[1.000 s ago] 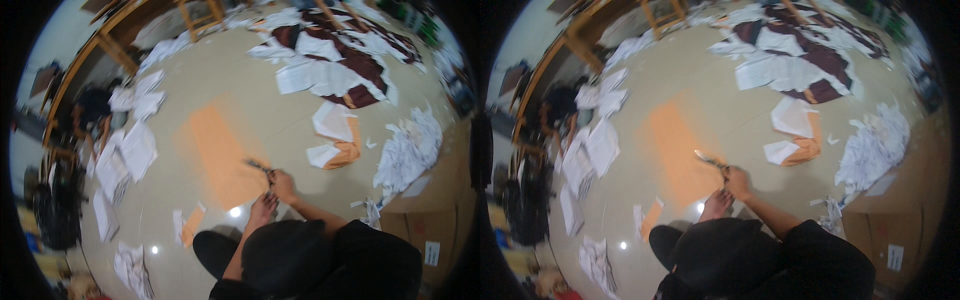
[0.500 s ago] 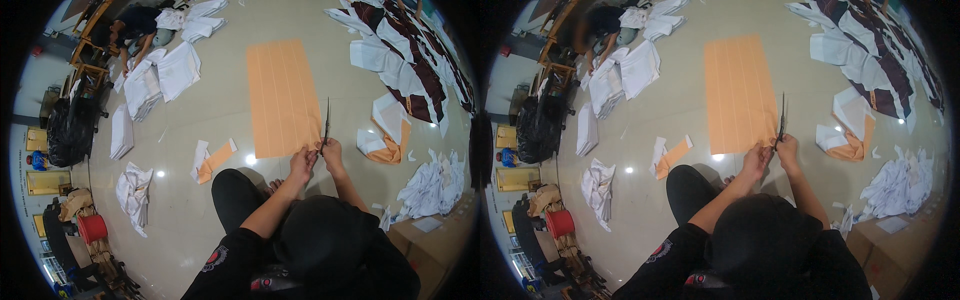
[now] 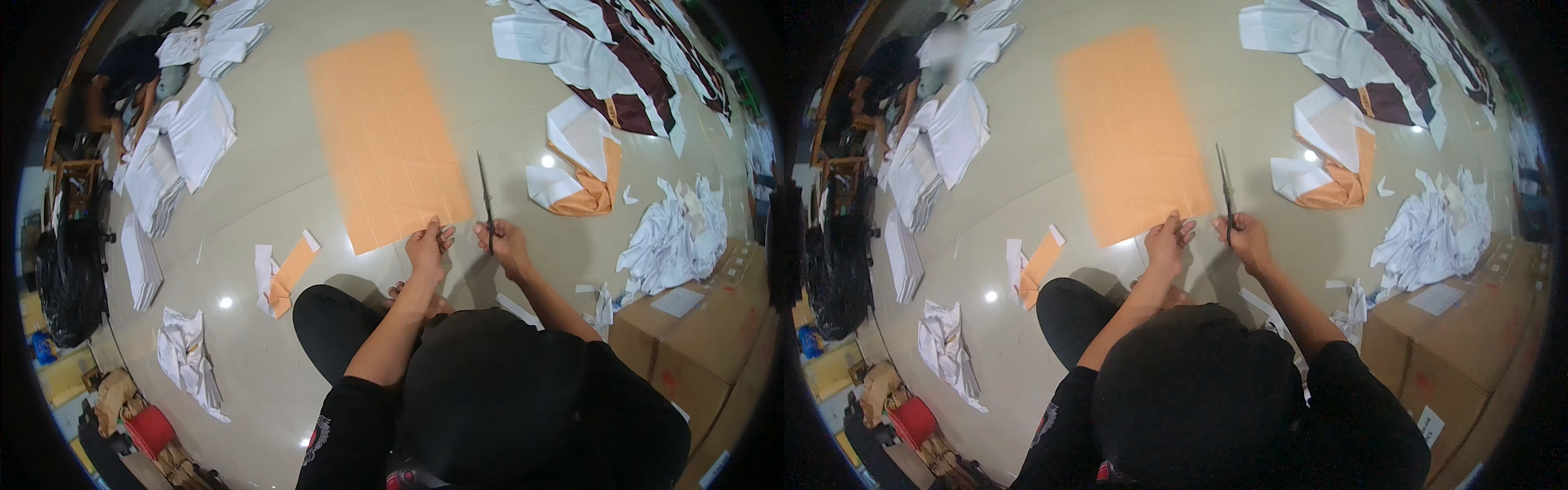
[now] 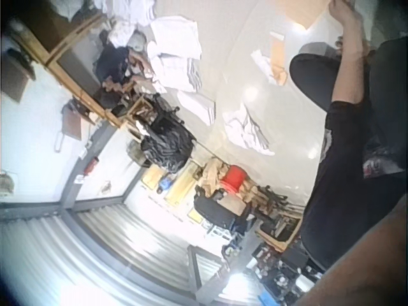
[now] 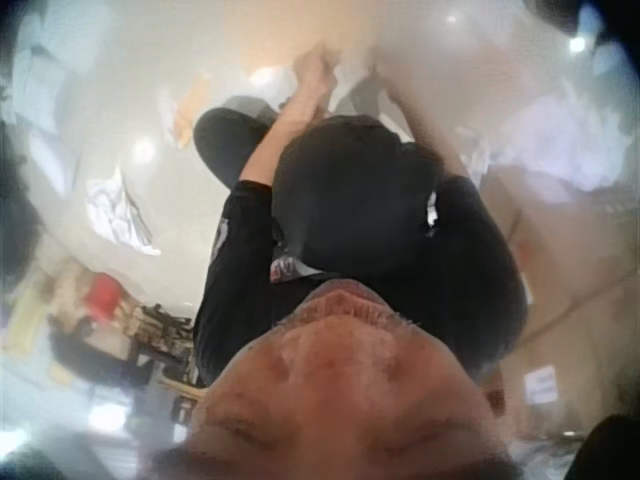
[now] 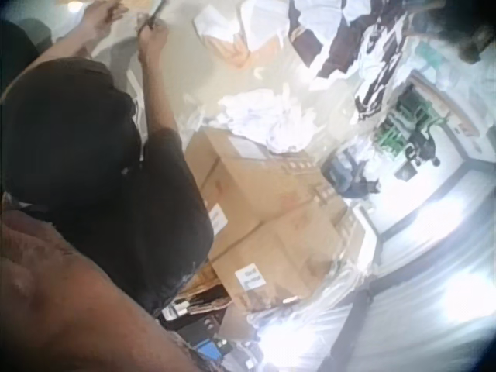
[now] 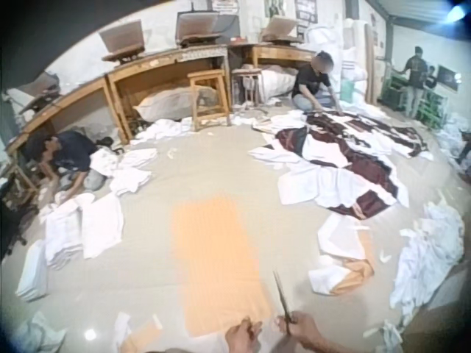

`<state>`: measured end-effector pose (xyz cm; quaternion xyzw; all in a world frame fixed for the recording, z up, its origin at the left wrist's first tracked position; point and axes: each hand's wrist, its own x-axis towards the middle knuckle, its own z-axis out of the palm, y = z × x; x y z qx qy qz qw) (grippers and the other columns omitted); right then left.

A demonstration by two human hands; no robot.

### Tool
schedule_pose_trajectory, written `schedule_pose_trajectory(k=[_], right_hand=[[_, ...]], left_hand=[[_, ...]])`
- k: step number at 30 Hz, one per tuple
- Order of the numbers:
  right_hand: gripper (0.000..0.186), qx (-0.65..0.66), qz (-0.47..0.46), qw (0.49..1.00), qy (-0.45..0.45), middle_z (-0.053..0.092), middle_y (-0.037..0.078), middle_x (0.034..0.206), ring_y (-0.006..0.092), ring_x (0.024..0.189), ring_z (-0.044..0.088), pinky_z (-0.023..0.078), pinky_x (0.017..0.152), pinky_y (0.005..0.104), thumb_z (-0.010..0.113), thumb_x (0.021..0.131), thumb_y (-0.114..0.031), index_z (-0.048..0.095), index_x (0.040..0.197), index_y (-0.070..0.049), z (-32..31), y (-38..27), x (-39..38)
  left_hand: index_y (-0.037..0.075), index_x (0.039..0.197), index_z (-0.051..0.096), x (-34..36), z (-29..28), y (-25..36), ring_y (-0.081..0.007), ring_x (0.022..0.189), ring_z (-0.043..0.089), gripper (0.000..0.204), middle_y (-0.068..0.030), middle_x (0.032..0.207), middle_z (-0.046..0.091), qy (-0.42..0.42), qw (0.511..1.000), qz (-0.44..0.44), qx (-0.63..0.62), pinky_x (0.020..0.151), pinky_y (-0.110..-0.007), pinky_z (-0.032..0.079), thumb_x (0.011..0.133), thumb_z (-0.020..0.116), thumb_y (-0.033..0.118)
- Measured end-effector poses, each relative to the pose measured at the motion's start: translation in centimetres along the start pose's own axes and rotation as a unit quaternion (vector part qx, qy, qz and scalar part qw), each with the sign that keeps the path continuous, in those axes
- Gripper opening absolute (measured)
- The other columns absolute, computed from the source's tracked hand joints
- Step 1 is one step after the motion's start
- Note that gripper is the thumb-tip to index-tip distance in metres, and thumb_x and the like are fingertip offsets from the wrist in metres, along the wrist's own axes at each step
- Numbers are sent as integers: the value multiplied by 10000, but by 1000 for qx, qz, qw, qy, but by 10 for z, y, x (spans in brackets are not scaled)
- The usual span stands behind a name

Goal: The person sits on the floor and uses scissors to cut a large piece of orange fabric into long, narrow strips. The person holds the fabric with one hand and cuts along pre-marked lines with the other.

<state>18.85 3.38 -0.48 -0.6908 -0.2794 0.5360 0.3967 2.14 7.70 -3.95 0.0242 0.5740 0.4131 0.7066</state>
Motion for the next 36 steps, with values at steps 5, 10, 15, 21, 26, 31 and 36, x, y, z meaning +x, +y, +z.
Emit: schedule_pose_trajectory(k=[5,10,15,21,26,31,36], right_hand=[[379,-7,128,991,-50,581,4,660,87,575,518,397,530,249,768,860,-381,653,783,-28,-27,35,-66],[414,6,175,980,-91,568,10,636,96,537,506,399,498,272,767,852,-421,643,746,-40,-31,35,-108],[449,-8,200,973,-113,559,12,636,109,545,523,413,498,281,746,857,-462,625,735,-47,-26,45,-109],[477,31,168,976,-132,545,9,638,117,542,518,415,497,283,742,851,-486,614,725,-44,1,39,-90],[450,21,168,977,-129,561,12,633,109,549,535,414,505,275,718,879,-470,623,761,-47,14,29,-79],[443,47,169,978,-114,561,20,620,114,534,535,408,492,274,729,874,-458,613,745,-50,22,38,-74],[472,45,167,980,-99,541,16,611,113,531,508,382,485,276,757,842,-473,603,698,-51,26,36,-72]], left_hand=[[-3,982,594,-13,7,6,-213,860,720,252,-114,967,691,6,998,11,68,602,-259,548,947,681,231],[12,968,609,-18,5,6,-184,821,711,256,-106,982,708,-9,996,-10,93,582,-245,514,947,678,258],[68,985,610,-22,8,11,-99,769,642,246,-29,964,706,-11,990,-27,136,595,-230,434,923,698,289],[82,944,639,-17,1,7,-73,637,556,227,-19,906,711,6,990,-12,143,542,-222,402,916,707,297],[72,894,655,-17,2,7,-60,572,530,232,-18,846,710,9,991,-5,133,487,-205,386,909,723,294],[56,857,644,-15,0,6,-56,539,489,254,-21,812,694,-9,992,-2,129,466,-205,360,897,737,289],[53,828,639,-15,2,7,-58,500,461,257,-24,789,683,0,991,-1,136,436,-201,326,888,747,278]])
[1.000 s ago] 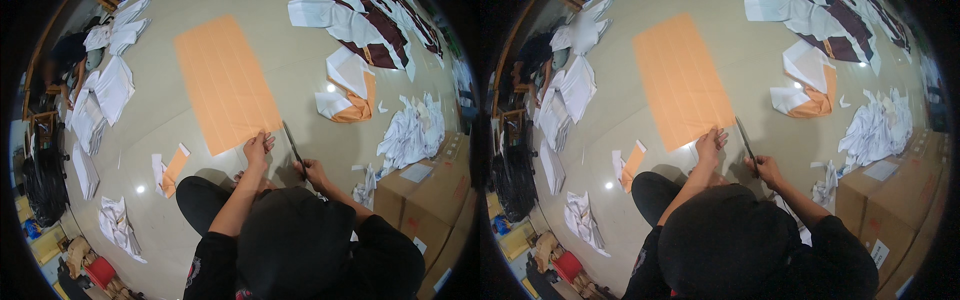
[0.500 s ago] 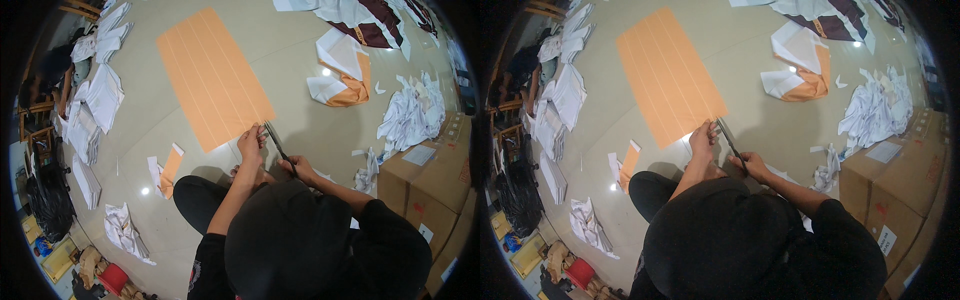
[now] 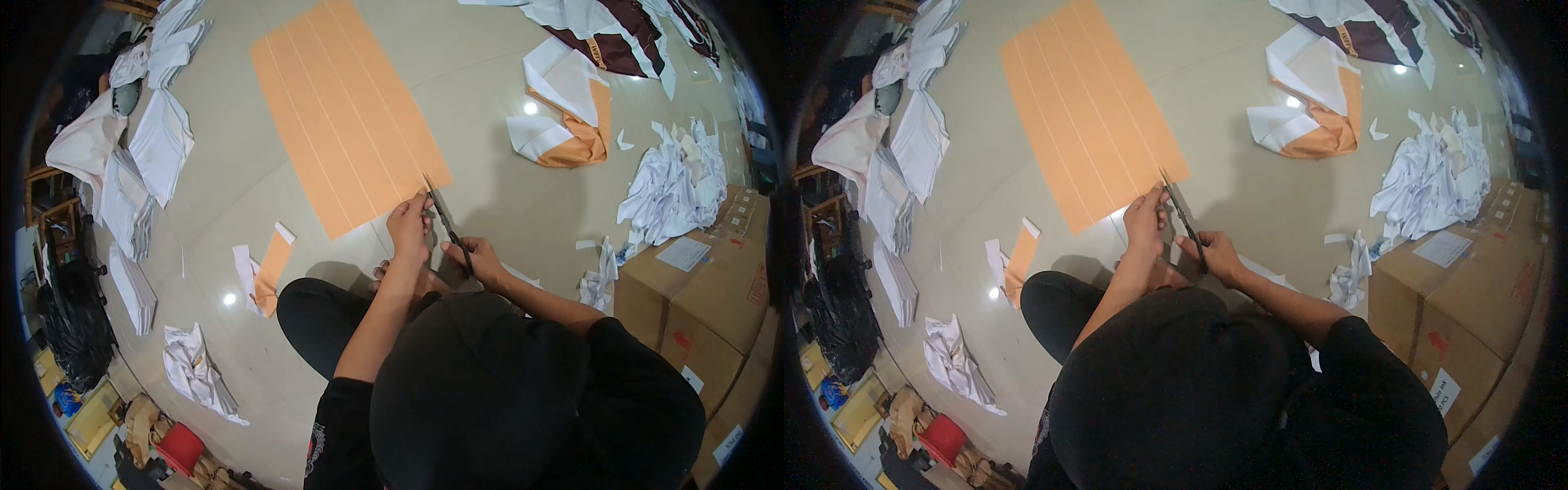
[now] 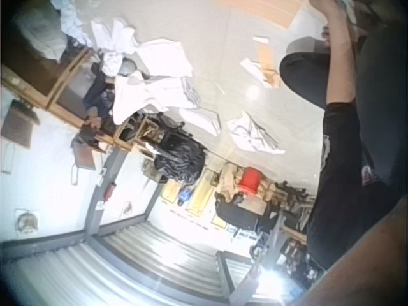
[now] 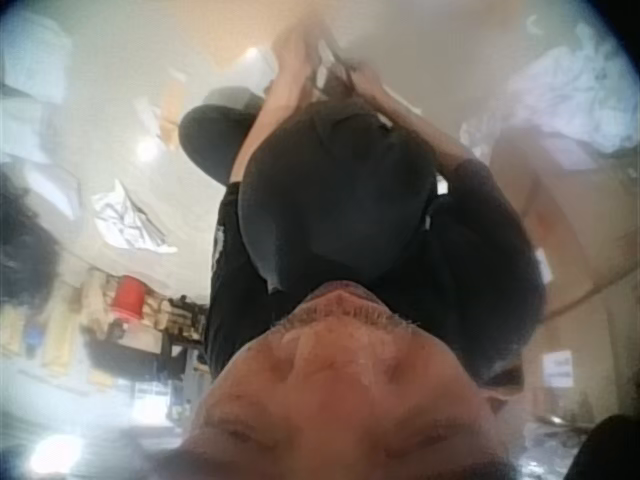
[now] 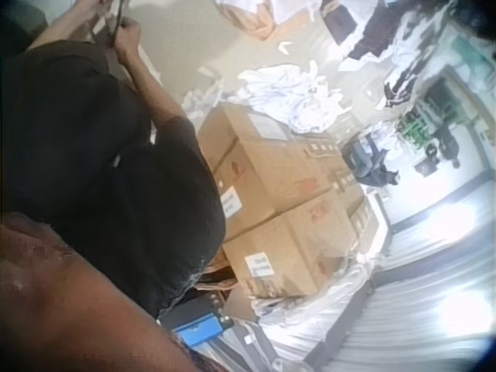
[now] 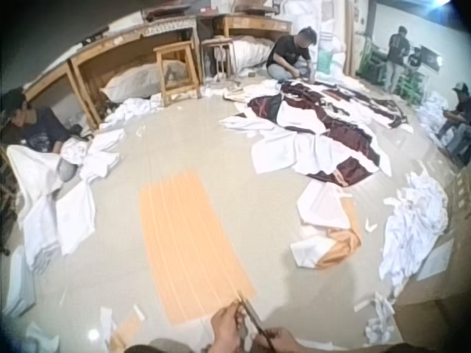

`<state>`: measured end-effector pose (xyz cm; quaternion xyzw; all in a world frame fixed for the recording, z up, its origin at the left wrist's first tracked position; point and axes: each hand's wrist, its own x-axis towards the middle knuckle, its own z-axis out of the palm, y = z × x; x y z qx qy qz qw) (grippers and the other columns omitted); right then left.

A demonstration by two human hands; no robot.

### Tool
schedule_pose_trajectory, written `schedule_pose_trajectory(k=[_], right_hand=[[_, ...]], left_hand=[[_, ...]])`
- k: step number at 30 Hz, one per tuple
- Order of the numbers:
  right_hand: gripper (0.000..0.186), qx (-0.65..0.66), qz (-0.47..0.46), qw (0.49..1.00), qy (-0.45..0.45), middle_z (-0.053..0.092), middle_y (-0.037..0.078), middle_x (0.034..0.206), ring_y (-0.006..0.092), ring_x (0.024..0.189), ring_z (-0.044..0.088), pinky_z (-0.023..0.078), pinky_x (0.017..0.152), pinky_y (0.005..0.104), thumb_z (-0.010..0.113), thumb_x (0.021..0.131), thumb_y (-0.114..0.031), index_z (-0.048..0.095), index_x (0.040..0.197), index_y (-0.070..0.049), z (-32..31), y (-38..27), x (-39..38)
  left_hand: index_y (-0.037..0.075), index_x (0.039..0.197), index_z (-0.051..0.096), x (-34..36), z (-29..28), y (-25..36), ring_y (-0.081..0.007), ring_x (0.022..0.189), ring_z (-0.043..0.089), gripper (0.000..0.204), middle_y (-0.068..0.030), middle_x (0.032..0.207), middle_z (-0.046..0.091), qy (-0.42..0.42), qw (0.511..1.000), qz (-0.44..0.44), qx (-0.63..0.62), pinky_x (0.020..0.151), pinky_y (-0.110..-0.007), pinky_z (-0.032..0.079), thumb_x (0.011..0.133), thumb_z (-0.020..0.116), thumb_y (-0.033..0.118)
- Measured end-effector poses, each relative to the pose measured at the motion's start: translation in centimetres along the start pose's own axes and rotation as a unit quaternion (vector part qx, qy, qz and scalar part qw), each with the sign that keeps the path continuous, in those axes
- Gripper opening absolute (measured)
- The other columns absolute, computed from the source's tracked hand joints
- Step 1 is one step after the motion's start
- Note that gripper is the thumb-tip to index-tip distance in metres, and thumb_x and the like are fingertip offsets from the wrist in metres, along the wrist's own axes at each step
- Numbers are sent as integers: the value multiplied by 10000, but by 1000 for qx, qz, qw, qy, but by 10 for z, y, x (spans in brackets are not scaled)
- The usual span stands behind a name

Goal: The person sits on the floor and uses scissors to cut a large piece of orange fabric into long, narrow strips. The person holds the fabric with one hand and cuts along pre-marked lines with the other.

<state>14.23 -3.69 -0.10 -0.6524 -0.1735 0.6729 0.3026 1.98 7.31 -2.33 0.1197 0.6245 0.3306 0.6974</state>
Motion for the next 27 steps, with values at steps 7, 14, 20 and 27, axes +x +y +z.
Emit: schedule_pose_trajectory(k=[7,14,20,27], right_hand=[[457,-14,-4,1000,16,543,17,601,113,530,506,384,488,272,754,843,-456,609,691,-50,5,-5,2],[445,-17,0,999,29,553,24,585,109,510,507,385,475,266,764,840,-440,614,681,-52,7,-6,2],[424,-9,5,999,30,561,30,567,108,483,511,388,458,262,768,842,-414,617,681,-52,7,-2,4],[378,-6,7,1000,30,571,29,582,104,482,512,395,454,259,763,847,-368,624,718,-41,7,-3,3]], left_hand=[[51,816,642,1,-1,-3,-56,480,451,265,-24,764,672,4,1000,13,-1,422,-203,313,874,766,278],[50,809,645,-3,1,-1,-51,480,454,270,-29,755,672,18,1000,11,2,423,-204,320,872,771,280],[59,876,626,-4,1,1,-55,505,450,258,-19,805,665,8,1000,1,13,422,-193,317,883,756,281],[51,876,632,-4,4,2,-58,504,451,256,-25,809,672,16,1000,-3,24,428,-197,323,888,749,278]])
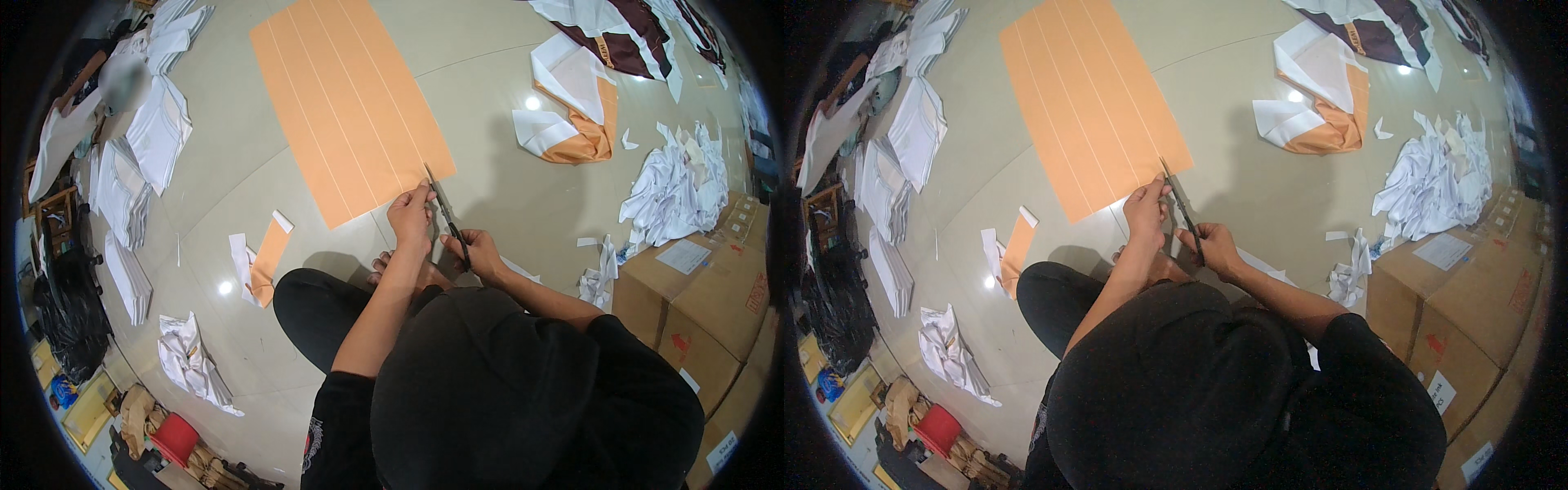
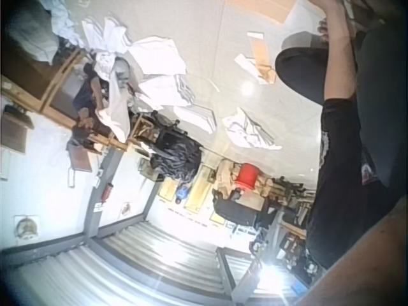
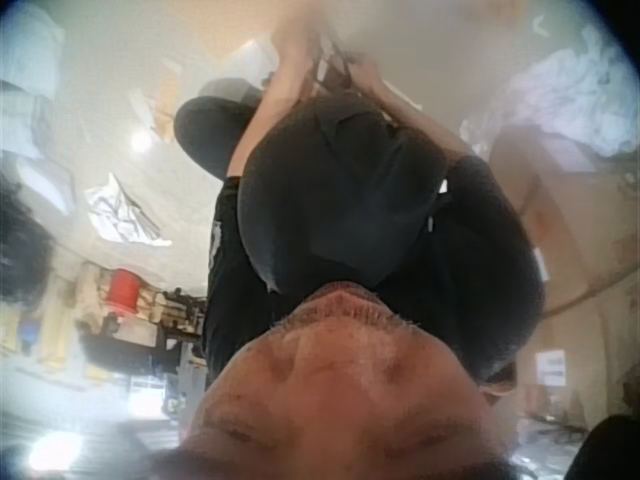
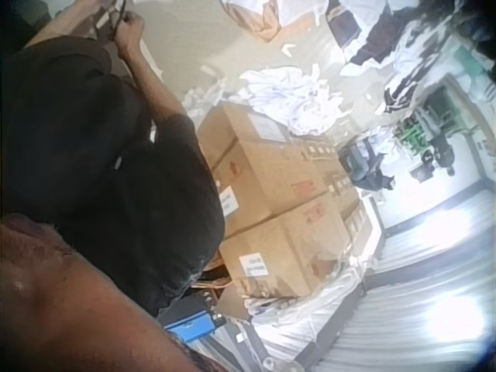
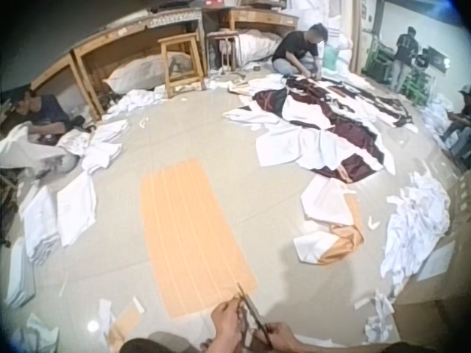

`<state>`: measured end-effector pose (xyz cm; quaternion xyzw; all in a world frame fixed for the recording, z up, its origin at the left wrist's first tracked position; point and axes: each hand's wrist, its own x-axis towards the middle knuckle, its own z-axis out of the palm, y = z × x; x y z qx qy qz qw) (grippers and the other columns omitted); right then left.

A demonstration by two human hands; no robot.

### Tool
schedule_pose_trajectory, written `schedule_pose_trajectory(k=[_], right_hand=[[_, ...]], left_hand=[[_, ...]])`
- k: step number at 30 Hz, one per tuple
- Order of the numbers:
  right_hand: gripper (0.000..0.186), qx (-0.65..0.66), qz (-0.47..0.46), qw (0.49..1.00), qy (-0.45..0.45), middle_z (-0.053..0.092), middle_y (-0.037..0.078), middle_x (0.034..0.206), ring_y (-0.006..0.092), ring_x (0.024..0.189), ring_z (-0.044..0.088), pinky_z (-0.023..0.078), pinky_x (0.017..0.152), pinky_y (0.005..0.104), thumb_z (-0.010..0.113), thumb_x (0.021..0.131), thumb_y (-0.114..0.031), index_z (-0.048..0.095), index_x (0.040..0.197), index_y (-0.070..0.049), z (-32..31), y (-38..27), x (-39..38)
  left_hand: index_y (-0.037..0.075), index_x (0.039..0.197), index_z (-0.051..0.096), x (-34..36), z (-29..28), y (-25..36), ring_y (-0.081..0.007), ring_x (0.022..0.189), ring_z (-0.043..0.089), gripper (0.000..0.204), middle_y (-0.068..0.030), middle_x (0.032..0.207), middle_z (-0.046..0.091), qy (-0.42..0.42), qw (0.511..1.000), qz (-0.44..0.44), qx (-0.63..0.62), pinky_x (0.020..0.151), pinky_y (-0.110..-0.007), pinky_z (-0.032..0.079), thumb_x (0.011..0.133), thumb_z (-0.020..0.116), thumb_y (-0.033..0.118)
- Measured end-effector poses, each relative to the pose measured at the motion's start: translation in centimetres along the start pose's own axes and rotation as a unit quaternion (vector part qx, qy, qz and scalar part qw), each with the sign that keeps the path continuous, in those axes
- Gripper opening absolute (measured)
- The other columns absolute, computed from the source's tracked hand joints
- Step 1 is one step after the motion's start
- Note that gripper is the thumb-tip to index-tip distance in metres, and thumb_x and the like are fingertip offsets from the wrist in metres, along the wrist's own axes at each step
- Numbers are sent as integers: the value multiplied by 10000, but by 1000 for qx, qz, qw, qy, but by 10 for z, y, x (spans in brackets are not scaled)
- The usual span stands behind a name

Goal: The person sits on the floor and uses scissors to cut a large piece of orange fabric into long, narrow strips. The person holds the fabric with one hand and cuts along pre-marked lines with the other.

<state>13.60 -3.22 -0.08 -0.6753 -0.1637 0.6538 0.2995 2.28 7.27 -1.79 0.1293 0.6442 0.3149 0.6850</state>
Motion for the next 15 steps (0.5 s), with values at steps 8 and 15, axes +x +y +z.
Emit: schedule_pose_trajectory(k=[8,15], right_hand=[[363,-8,-3,1000,-10,574,8,607,72,489,526,411,446,235,727,885,-353,628,751,-31,-2,4,1],[311,3,-7,1000,7,562,23,589,103,489,493,375,448,268,745,871,-280,634,742,-20,1,5,1]], left_hand=[[48,864,632,2,-1,-2,-61,501,452,245,-34,812,676,-5,1000,6,-1,425,-202,319,897,740,267],[46,850,641,2,0,-2,-59,491,452,238,-36,792,682,3,1000,6,-9,429,-203,322,894,743,256]])
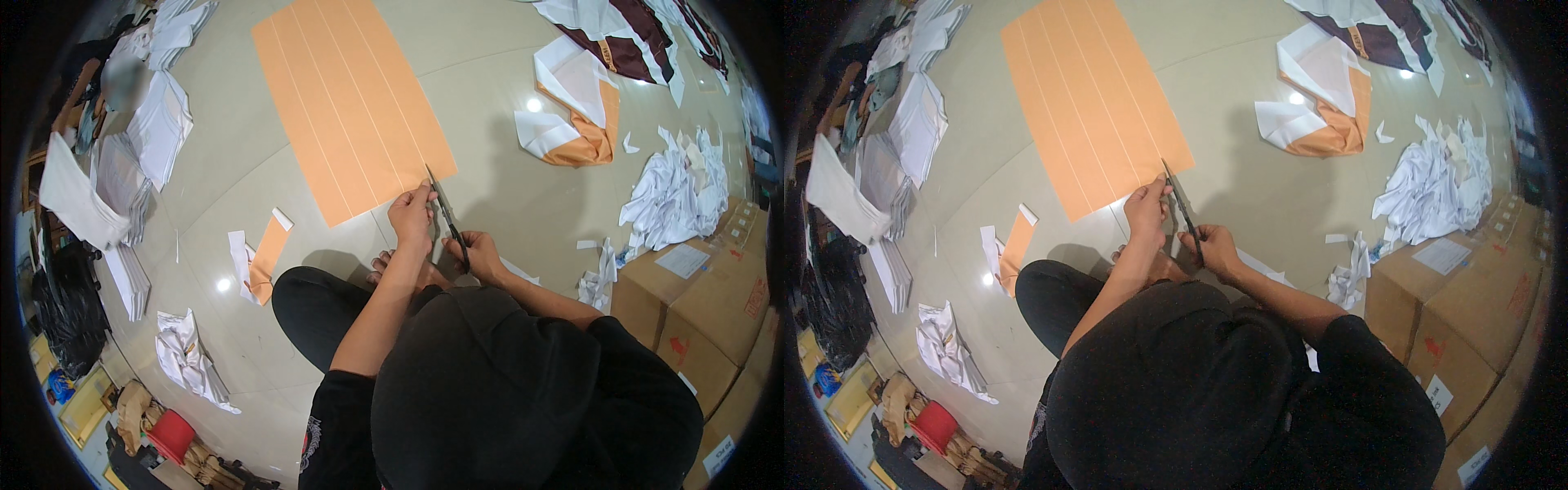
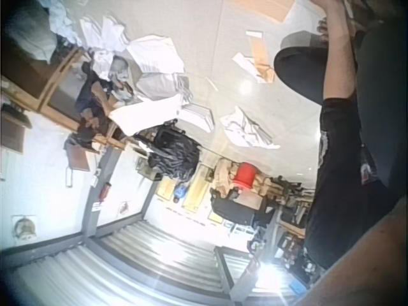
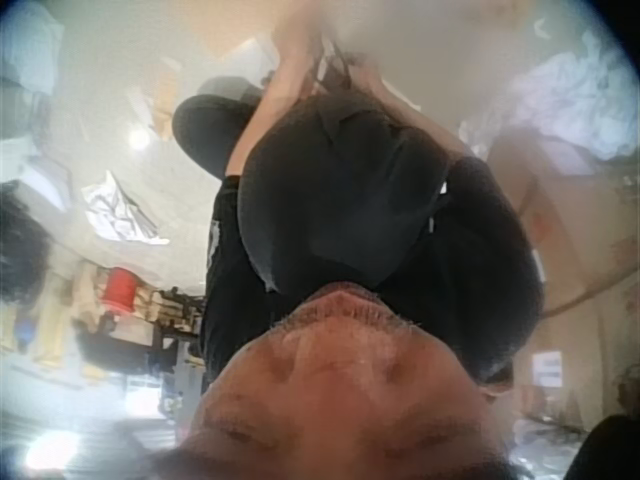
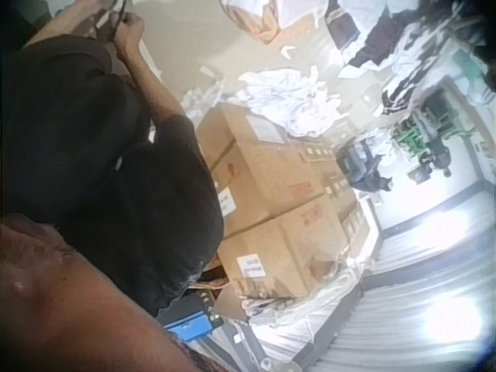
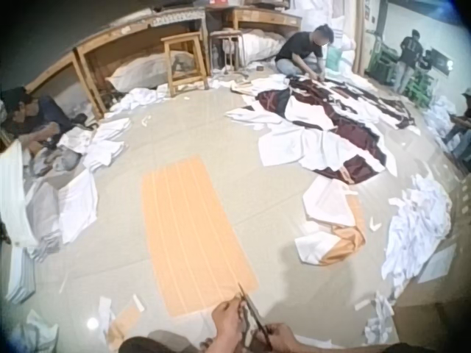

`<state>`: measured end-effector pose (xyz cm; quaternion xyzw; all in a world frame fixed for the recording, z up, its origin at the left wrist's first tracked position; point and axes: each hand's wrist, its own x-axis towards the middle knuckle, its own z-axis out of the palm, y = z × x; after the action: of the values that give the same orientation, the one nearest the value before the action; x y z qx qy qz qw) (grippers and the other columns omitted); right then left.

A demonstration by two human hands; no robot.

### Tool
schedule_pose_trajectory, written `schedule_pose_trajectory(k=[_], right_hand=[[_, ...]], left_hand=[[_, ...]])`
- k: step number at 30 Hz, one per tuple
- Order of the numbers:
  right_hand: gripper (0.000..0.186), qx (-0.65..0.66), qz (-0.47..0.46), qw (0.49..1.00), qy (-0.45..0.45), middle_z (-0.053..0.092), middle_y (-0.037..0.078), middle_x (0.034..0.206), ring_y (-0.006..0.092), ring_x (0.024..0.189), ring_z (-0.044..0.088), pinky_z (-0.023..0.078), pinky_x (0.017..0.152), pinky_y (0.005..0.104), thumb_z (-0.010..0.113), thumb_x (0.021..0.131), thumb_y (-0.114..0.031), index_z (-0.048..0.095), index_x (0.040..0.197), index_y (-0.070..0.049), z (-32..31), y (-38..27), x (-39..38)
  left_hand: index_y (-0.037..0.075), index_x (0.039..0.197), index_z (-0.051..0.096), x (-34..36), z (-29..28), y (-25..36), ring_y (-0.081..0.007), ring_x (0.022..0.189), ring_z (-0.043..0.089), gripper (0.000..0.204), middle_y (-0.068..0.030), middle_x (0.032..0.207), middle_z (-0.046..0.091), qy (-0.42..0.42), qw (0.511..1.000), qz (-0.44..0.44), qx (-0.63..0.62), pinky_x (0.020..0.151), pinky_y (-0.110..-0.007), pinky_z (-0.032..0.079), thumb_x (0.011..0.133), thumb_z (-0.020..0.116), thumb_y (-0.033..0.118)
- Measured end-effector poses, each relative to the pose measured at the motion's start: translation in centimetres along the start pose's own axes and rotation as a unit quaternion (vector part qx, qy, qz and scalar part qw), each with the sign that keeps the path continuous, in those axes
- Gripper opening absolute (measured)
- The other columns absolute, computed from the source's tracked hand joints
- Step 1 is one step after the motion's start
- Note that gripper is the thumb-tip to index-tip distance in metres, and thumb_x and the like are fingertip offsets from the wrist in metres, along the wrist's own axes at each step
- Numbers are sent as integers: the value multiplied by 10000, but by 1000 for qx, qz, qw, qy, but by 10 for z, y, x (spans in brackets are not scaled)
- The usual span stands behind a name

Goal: The person sits on the floor and uses scissors to cut a large piece of orange fabric into long, narrow strips. The person holds the fabric with one hand and cuts along pre-marked lines with the other.

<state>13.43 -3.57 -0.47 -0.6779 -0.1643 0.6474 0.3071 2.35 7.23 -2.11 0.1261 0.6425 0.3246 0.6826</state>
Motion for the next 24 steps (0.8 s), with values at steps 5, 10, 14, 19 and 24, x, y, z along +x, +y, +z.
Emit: schedule_pose_trajectory(k=[5,10,14,19,24], right_hand=[[303,-14,1,1000,-3,565,23,594,104,495,500,389,456,272,738,874,-269,638,748,-13,-1,-1,-1],[297,-20,-4,1000,-5,572,27,583,104,479,522,399,444,263,731,876,-272,637,750,-20,-1,-1,0],[303,-25,-12,1000,-3,575,26,561,96,451,534,395,416,247,724,882,-281,632,750,-24,-2,2,2],[306,-12,1,1000,0,573,24,574,98,466,529,398,427,253,735,868,-284,633,751,-20,-2,-1,0],[336,-4,14,1000,-1,560,24,604,106,504,506,409,467,273,750,842,-320,622,741,-26,-2,-5,2]], left_hand=[[37,810,660,0,1,-1,-55,473,449,236,-44,748,689,9,1000,7,-13,431,-205,330,889,751,240],[42,812,662,-1,2,0,-55,474,450,229,-45,749,691,15,1000,6,-17,430,-204,329,887,753,238],[44,827,660,-2,3,0,-57,472,450,227,-49,750,691,13,1000,7,-12,428,-209,324,905,732,244],[58,831,642,-3,2,-3,-59,467,446,227,-53,745,688,13,999,9,-47,425,-214,319,937,691,253],[74,806,628,-4,2,-6,-55,462,426,224,-34,702,653,18,997,31,-63,423,-213,310,931,695,247]])
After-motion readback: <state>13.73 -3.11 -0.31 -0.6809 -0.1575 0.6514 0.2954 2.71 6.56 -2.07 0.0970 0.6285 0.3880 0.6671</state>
